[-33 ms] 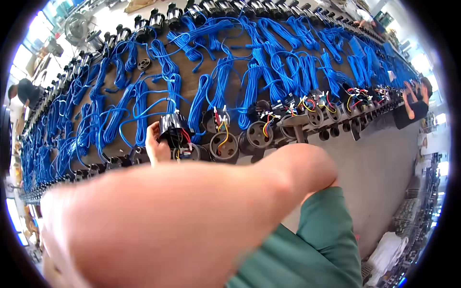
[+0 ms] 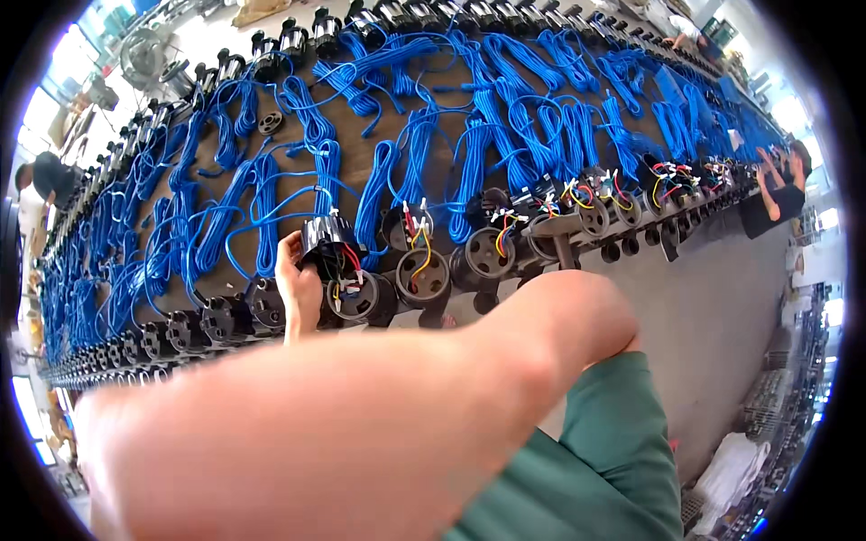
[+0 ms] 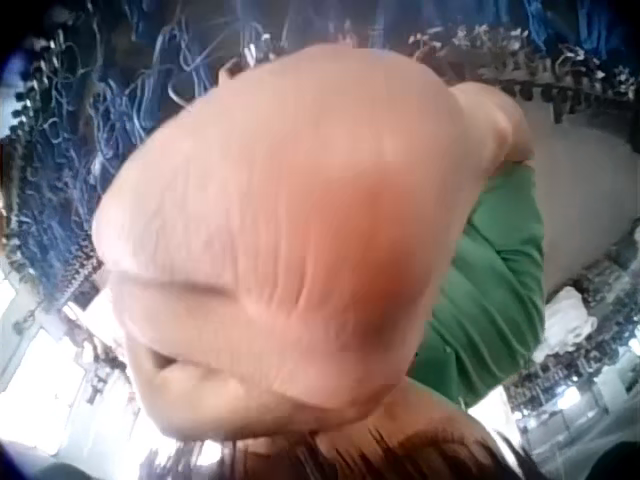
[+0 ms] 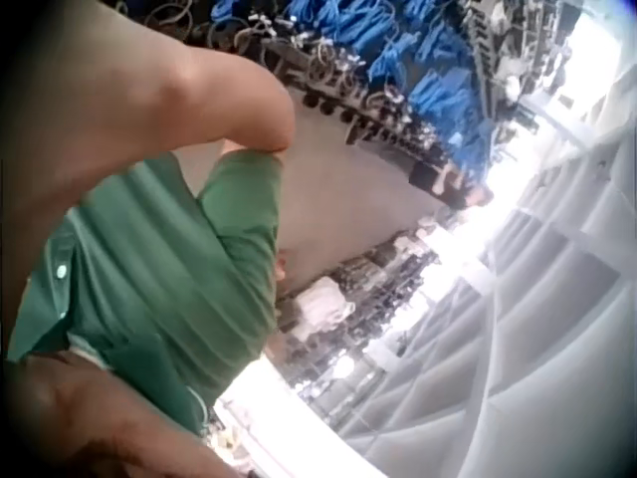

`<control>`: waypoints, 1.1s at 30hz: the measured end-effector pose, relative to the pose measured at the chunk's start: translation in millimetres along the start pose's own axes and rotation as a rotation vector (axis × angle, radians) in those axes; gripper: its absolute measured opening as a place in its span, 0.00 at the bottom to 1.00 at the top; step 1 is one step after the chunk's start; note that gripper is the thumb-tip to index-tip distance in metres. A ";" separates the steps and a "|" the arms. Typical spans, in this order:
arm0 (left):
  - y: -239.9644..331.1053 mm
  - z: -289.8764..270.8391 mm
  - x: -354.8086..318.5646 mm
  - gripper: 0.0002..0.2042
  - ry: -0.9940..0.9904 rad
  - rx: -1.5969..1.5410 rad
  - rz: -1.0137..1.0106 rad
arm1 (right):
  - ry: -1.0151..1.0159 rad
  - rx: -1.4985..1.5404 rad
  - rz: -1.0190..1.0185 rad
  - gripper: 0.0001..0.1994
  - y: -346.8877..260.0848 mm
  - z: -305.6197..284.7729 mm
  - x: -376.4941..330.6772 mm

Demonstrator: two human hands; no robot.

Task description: The person uses a hammer to secure components into black circular bases that are connected to long blue cables at a warehouse workstation.

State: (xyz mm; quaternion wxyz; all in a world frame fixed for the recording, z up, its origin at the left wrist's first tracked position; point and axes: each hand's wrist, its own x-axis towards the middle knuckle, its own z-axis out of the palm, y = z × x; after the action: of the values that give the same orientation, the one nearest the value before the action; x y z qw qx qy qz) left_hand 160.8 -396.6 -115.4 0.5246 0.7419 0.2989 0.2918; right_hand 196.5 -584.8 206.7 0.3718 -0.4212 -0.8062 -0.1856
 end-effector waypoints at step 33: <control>71.1 -7.1 5.4 0.33 -0.119 0.423 0.821 | -0.170 0.920 1.937 0.34 170.5 134.4 -206.9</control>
State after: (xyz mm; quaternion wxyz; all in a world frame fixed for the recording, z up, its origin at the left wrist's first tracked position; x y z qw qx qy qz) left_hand 168.7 -407.5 -45.0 0.2189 0.9049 0.0030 0.3649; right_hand 352.6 -516.2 -40.0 0.4260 -0.7118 -0.1450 0.5393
